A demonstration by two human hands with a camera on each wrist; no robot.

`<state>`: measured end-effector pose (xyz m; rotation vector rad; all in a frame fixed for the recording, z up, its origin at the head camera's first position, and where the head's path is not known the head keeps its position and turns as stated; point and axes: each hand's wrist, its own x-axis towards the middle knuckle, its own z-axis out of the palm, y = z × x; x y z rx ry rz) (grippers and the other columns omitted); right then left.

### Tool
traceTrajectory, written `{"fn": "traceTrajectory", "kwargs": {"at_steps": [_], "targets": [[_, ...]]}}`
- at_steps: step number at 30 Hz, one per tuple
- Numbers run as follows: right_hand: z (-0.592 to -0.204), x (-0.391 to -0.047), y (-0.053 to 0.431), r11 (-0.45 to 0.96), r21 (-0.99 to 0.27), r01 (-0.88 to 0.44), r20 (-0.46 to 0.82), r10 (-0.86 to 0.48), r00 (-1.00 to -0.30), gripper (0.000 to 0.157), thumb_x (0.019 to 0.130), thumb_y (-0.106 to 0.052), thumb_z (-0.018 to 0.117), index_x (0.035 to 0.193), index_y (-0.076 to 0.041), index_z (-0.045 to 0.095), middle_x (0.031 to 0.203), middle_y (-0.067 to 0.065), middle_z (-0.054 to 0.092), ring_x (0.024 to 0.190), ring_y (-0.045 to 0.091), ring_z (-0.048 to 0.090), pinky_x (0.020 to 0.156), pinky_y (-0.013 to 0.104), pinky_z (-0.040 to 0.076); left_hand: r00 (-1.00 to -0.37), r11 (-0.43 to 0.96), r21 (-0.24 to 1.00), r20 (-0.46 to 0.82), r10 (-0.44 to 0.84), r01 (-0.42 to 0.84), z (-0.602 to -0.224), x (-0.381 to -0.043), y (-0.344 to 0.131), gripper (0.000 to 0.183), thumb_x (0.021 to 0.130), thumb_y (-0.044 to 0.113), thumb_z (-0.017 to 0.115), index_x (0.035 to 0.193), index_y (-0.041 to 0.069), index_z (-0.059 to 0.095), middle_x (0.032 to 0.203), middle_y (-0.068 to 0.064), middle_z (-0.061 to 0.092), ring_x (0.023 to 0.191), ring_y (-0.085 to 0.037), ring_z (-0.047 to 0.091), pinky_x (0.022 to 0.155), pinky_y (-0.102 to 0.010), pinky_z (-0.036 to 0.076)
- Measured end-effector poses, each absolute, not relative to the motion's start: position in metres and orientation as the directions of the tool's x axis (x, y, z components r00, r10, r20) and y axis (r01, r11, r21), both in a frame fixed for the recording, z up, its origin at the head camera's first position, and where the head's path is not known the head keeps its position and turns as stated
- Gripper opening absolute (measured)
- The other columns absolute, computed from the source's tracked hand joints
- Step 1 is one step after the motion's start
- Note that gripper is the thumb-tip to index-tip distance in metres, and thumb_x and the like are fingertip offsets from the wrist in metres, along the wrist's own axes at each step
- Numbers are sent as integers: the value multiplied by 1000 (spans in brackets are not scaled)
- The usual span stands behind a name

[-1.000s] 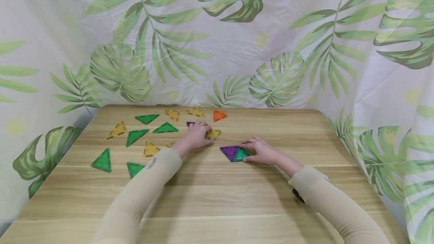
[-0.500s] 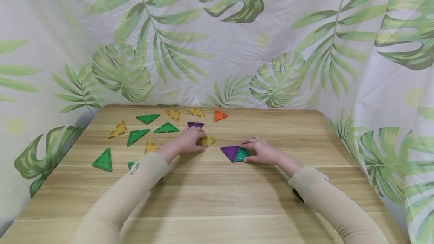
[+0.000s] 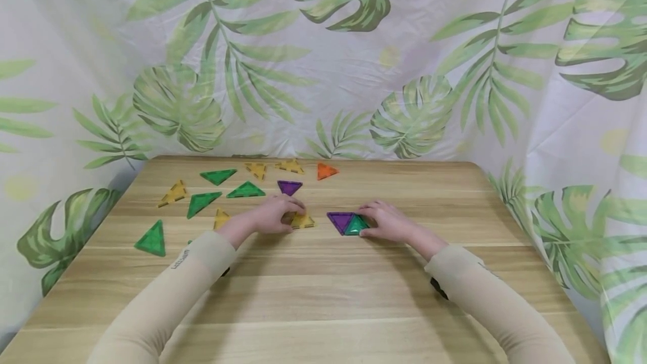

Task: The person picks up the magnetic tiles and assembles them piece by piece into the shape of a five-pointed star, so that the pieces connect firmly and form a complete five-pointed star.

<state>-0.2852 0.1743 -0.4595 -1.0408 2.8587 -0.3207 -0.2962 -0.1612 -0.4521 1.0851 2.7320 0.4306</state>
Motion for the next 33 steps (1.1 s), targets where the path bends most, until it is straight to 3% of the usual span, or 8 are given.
{"fn": "traceTrajectory", "kwargs": {"at_steps": [7, 15, 23, 28, 33], "targets": [[-458, -290, 171, 717, -288, -635, -13, -666, -746, 65, 82, -43, 70, 136, -11, 51, 134, 11, 54, 126, 30, 46, 107, 47, 33, -760, 718, 352, -25, 649, 601, -455, -297, -162, 54, 81, 35, 75, 127, 12, 60, 131, -10, 54, 126, -32, 43, 106, -54, 29], [-457, -296, 167, 686, -286, -669, -18, -702, -712, 61, 82, -43, 71, 132, -13, 56, 132, 10, 54, 123, 29, 47, 104, 46, 37, -743, 699, 361, -23, 668, 617, -456, -298, -150, 50, 79, 37, 76, 123, 15, 63, 131, -6, 55, 126, -28, 43, 108, -48, 31], [-460, -301, 166, 680, -282, -677, -13, -708, -706, 62, 82, -43, 71, 132, -12, 56, 132, 11, 54, 123, 29, 47, 104, 45, 37, -722, 685, 339, -22, 692, 646, -454, -296, -126, 50, 79, 36, 76, 122, 13, 64, 131, -5, 56, 128, -29, 41, 107, -61, 23], [-461, -303, 164, 680, -282, -677, -10, -708, -707, 62, 82, -44, 70, 133, -11, 55, 133, 12, 53, 123, 29, 46, 104, 45, 37, -705, 674, 305, -14, 709, 673, -454, -297, -117, 49, 80, 36, 75, 123, 15, 64, 130, -2, 56, 125, -26, 41, 108, -52, 24], [-463, -305, 163, 666, -273, -694, 15, -719, -695, 63, 82, -44, 71, 132, -9, 56, 131, 13, 54, 120, 30, 48, 102, 46, 38, -702, 675, 277, -4, 712, 683, -453, -299, -113, 48, 80, 38, 74, 122, 16, 65, 129, -2, 56, 126, -27, 42, 109, -52, 22]]}}
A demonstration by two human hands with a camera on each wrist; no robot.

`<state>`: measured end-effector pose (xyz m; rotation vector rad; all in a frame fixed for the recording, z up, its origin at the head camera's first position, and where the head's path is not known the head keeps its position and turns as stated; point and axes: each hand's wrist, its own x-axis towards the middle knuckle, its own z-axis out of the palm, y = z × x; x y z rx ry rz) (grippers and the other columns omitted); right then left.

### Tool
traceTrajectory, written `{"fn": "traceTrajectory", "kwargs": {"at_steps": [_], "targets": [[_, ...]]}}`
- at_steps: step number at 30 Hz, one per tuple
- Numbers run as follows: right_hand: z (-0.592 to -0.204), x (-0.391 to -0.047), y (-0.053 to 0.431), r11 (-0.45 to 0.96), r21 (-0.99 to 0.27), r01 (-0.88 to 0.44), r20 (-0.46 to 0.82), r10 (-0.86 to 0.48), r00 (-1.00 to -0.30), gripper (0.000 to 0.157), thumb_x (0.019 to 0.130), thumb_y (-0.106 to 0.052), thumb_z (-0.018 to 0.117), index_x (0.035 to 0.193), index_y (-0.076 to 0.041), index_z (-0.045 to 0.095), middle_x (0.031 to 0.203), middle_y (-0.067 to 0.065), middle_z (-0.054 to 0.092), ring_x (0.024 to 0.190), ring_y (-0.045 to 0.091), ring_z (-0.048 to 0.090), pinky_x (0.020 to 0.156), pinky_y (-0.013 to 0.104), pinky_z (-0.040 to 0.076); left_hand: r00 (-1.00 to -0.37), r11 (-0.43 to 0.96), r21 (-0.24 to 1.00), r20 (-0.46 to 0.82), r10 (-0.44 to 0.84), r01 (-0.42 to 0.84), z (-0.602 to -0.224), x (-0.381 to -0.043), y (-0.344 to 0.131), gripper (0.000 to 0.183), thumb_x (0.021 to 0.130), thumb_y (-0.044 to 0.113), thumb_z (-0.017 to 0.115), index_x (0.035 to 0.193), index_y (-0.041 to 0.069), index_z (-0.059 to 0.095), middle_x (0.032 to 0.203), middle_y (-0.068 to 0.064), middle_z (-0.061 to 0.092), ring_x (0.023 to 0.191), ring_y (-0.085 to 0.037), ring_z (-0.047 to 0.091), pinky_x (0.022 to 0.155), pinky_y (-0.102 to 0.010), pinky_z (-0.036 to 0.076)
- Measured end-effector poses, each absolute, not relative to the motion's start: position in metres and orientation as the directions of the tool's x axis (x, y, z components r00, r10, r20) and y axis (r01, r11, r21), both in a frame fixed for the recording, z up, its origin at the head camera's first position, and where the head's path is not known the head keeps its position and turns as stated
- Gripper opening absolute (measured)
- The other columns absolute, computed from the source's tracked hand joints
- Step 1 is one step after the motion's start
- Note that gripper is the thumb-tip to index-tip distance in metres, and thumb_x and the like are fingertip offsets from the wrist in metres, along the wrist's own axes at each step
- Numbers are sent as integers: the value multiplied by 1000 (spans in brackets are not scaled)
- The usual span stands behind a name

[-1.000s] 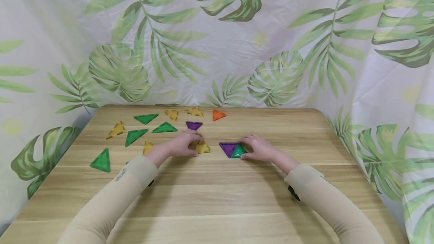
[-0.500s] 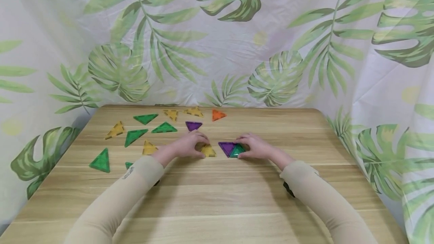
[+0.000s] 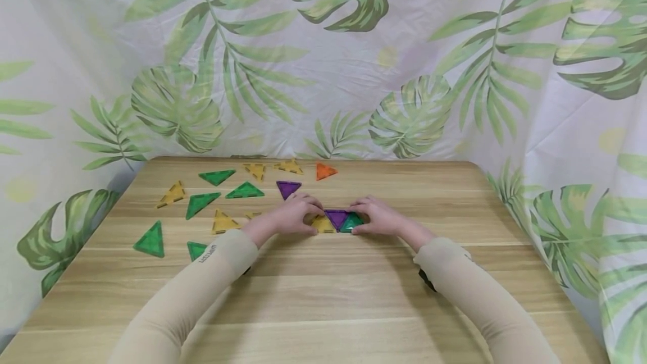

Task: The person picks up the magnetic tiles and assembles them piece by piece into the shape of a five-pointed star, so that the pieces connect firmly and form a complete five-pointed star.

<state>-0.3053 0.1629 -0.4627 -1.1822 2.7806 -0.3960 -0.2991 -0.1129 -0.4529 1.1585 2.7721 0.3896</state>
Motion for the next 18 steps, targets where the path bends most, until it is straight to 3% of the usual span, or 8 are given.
{"fn": "traceTrajectory", "kwargs": {"at_steps": [10, 18], "targets": [[-457, -303, 161, 670, -277, -689, -18, -720, -694, 63, 81, -43, 71, 132, -10, 56, 132, 12, 53, 122, 29, 47, 105, 45, 36, -722, 685, 301, 15, 692, 663, -451, -301, -115, 51, 79, 40, 75, 121, 14, 65, 127, -6, 57, 124, -30, 45, 107, -55, 24], [-458, -304, 160, 687, -273, -673, -33, -706, -708, 63, 82, -44, 70, 133, -11, 55, 134, 8, 52, 125, 28, 44, 107, 46, 33, -819, 772, 294, 79, 568, 563, -441, -323, -150, 58, 78, 36, 77, 127, 10, 60, 133, -11, 54, 127, -35, 40, 105, -59, 26]]}}
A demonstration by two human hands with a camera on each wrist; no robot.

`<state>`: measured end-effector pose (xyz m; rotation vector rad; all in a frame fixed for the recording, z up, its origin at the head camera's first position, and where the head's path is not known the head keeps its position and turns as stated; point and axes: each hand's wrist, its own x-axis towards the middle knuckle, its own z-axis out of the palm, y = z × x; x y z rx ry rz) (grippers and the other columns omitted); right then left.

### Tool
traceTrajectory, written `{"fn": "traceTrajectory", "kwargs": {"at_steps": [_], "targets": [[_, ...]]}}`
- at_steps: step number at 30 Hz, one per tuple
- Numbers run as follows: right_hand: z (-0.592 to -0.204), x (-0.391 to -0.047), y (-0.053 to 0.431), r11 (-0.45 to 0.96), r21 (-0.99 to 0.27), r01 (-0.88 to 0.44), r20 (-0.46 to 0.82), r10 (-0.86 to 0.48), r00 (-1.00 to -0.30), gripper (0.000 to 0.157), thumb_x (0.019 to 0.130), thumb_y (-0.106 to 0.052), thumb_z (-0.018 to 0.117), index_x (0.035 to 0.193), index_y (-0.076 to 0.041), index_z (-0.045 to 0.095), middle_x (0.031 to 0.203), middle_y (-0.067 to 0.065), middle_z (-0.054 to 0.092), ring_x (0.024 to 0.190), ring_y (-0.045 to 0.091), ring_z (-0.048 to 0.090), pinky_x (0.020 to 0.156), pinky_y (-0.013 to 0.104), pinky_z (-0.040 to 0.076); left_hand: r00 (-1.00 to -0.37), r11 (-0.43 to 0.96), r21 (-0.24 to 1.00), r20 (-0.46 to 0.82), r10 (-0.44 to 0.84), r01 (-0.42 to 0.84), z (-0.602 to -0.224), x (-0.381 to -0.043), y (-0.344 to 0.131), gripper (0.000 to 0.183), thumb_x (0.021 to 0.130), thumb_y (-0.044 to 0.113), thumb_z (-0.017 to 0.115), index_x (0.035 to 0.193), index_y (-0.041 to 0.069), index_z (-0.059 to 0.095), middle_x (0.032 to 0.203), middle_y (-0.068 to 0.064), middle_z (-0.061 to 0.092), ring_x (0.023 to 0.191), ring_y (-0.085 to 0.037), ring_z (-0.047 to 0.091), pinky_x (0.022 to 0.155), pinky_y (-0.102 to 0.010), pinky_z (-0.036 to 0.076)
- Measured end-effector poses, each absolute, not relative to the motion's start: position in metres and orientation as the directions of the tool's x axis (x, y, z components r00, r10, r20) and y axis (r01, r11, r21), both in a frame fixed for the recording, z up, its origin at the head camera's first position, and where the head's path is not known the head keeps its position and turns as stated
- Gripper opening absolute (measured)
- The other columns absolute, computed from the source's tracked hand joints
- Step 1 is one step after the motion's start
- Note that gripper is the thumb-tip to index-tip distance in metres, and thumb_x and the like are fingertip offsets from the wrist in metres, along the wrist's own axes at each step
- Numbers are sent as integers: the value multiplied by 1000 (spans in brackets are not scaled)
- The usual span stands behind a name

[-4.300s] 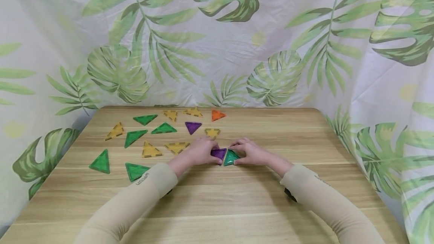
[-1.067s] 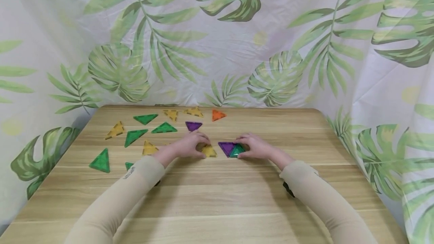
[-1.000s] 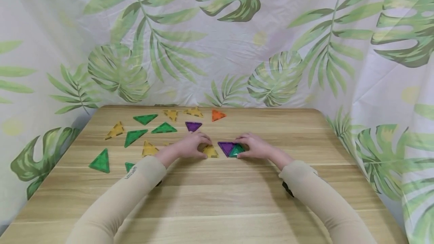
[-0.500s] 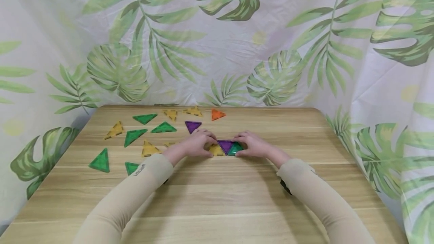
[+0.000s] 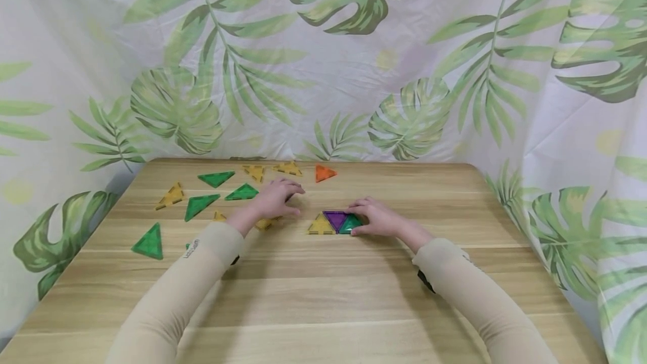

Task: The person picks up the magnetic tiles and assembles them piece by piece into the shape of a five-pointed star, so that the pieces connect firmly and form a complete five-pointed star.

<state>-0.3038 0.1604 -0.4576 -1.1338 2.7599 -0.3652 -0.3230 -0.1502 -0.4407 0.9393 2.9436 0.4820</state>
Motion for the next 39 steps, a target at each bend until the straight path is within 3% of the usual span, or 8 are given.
{"fn": "traceTrajectory", "kwargs": {"at_steps": [9, 16, 23, 39], "targets": [[-458, -304, 161, 690, -294, -661, -48, -702, -711, 63, 83, -43, 70, 135, -12, 53, 135, 7, 51, 125, 26, 42, 106, 43, 35, -915, 863, 322, 29, 402, 390, -453, -343, -184, 72, 77, 43, 76, 135, 9, 52, 141, -17, 45, 133, -43, 29, 106, -66, 18], [-459, -309, 163, 674, -324, -663, -46, -712, -701, 64, 83, -44, 69, 135, -13, 53, 136, 8, 50, 125, 26, 43, 105, 44, 36, -930, 880, 326, -7, 368, 346, -458, -348, -187, 74, 79, 46, 73, 138, 7, 48, 142, -19, 43, 132, -43, 28, 107, -66, 13], [-459, -319, 171, 591, -449, -670, -12, -754, -657, 54, 87, -29, 69, 133, -8, 53, 135, 11, 51, 127, 30, 40, 109, 49, 28, -940, 893, 320, -23, 342, 317, -459, -350, -187, 73, 81, 44, 72, 138, 6, 47, 142, -20, 43, 132, -42, 29, 107, -66, 14], [-457, -331, 185, 503, -457, -734, -39, -835, -548, 56, 87, -29, 68, 135, -6, 51, 140, 15, 46, 129, 36, 36, 107, 53, 28, -948, 877, 383, -13, 318, 289, -459, -351, -183, 66, 81, 35, 74, 134, 3, 50, 133, -21, 47, 125, -40, 39, 106, -63, 19]]}}
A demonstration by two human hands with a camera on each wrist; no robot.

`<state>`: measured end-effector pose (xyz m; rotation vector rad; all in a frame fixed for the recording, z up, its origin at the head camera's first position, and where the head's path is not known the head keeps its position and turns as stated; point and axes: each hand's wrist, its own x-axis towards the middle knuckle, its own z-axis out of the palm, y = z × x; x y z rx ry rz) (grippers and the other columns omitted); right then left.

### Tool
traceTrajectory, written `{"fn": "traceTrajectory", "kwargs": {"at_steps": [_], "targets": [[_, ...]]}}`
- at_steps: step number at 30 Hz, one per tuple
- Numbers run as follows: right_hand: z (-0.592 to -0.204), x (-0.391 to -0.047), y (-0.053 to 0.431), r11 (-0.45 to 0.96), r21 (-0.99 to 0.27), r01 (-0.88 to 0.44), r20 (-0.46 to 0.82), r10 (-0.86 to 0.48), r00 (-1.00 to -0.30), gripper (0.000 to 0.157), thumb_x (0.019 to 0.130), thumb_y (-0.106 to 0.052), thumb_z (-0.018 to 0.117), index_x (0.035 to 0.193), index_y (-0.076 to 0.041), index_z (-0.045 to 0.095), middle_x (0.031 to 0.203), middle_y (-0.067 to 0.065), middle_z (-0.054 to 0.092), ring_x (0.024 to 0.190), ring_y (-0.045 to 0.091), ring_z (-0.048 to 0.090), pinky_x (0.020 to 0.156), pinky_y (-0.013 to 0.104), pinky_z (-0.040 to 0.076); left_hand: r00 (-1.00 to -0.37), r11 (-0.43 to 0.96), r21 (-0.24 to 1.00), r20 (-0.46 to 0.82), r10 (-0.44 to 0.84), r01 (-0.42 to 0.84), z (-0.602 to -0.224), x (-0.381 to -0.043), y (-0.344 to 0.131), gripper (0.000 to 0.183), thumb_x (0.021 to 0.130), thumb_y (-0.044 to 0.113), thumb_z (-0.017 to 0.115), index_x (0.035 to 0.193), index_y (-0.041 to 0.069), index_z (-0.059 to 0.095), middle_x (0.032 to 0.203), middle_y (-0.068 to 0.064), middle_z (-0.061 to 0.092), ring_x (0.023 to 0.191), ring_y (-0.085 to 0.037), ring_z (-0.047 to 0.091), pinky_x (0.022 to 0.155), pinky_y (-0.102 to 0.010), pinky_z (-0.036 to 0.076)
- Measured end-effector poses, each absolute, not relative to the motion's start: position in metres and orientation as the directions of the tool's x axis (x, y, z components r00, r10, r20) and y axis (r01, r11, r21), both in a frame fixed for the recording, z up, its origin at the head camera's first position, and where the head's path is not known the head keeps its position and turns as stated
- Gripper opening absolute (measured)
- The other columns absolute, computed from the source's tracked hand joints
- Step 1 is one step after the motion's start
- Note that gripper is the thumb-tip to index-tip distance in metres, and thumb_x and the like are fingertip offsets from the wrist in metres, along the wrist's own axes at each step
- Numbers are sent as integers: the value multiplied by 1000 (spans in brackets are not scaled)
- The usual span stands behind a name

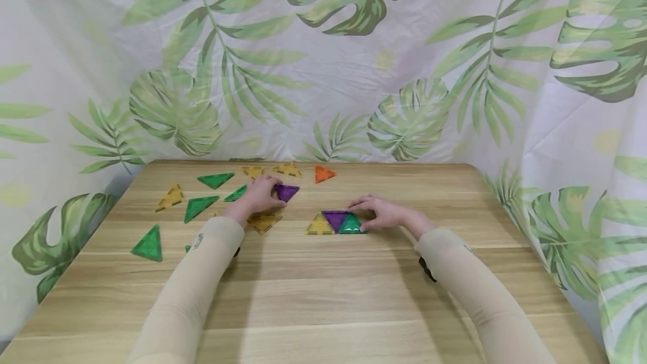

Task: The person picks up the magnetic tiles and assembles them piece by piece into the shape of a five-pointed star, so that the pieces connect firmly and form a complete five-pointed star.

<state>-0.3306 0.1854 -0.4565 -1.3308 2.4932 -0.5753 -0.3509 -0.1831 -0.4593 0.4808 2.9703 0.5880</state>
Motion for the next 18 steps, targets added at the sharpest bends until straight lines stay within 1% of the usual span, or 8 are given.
{"fn": "traceTrajectory", "kwargs": {"at_steps": [2, 5, 9, 13, 18], "targets": [[-456, -330, 185, 488, -435, -757, -22, -846, -532, 56, 88, -34, 67, 135, -7, 52, 139, 15, 47, 128, 37, 37, 106, 53, 29, -949, 867, 411, -10, 314, 282, -459, -350, -184, 68, 79, 32, 76, 134, 2, 49, 130, -21, 46, 122, -40, 42, 106, -61, 22], [-454, -328, 185, 488, -427, -761, -28, -849, -528, 57, 88, -35, 66, 135, -7, 52, 139, 15, 47, 128, 37, 38, 106, 52, 30, -952, 851, 451, -9, 306, 270, -458, -351, -186, 69, 77, 29, 79, 133, 1, 49, 127, -20, 44, 117, -38, 45, 104, -55, 30], [-455, -327, 184, 534, -432, -727, -78, -825, -560, 58, 87, -32, 68, 136, -7, 51, 141, 14, 45, 131, 36, 35, 109, 52, 27, -955, 812, 523, 13, 296, 258, -459, -351, -188, 60, 78, 20, 79, 128, 1, 53, 121, -19, 44, 109, -35, 48, 97, -50, 40], [-456, -327, 183, 570, -420, -706, -101, -802, -588, 57, 86, -29, 70, 136, -10, 51, 142, 10, 45, 132, 32, 35, 110, 49, 27, -956, 774, 574, 60, 287, 268, -458, -352, -189, 44, 81, 12, 74, 120, 0, 58, 115, -19, 47, 101, -33, 50, 89, -47, 44], [-457, -328, 183, 580, -405, -707, -98, -796, -597, 56, 85, -30, 70, 136, -11, 52, 142, 8, 46, 132, 30, 35, 110, 47, 28, -961, 751, 607, 81, 265, 258, -455, -352, -187, 34, 82, 7, 73, 113, 0, 63, 110, -19, 52, 95, -31, 52, 84, -43, 46]]}}
